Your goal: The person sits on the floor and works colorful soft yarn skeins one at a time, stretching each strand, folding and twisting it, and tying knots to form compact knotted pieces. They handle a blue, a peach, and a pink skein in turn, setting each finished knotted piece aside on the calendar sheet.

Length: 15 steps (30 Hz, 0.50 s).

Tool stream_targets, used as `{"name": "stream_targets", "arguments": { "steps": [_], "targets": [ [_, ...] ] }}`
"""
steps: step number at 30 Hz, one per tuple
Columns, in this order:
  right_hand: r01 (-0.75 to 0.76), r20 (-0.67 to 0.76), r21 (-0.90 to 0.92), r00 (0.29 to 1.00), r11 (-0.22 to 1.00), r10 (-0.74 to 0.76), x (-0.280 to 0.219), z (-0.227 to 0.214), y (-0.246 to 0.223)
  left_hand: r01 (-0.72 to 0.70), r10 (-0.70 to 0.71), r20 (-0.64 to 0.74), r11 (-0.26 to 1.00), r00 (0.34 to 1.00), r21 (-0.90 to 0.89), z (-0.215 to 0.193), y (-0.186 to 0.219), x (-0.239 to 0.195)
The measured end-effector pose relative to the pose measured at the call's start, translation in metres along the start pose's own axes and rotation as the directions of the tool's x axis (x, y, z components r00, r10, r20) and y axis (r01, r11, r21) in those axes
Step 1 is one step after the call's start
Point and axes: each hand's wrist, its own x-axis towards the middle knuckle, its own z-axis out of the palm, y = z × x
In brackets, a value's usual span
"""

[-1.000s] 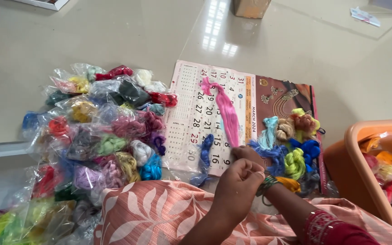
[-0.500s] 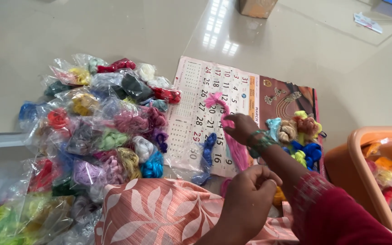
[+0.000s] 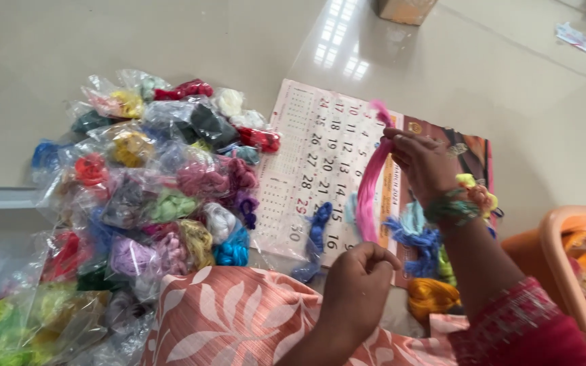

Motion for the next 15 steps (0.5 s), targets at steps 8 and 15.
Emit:
{"name": "stream_targets", "arguments": {
  "steps": [8,15],
  "targets": [
    [-0.054,0.186,0.02,0.981,0.998,0.049,-0.142,0.032,-0.099,-0.367,0.387,-0.204,0.921,0.899,0.13,0.0,-0.019,0.02],
    [0.12,0.302,-0.358,0.953,0.926,-0.007,-0.241,0.072,-0.117,-0.317,0.381,0.087,0.857,0.92,-0.405,0.009,-0.016,0.016]
  ]
}}
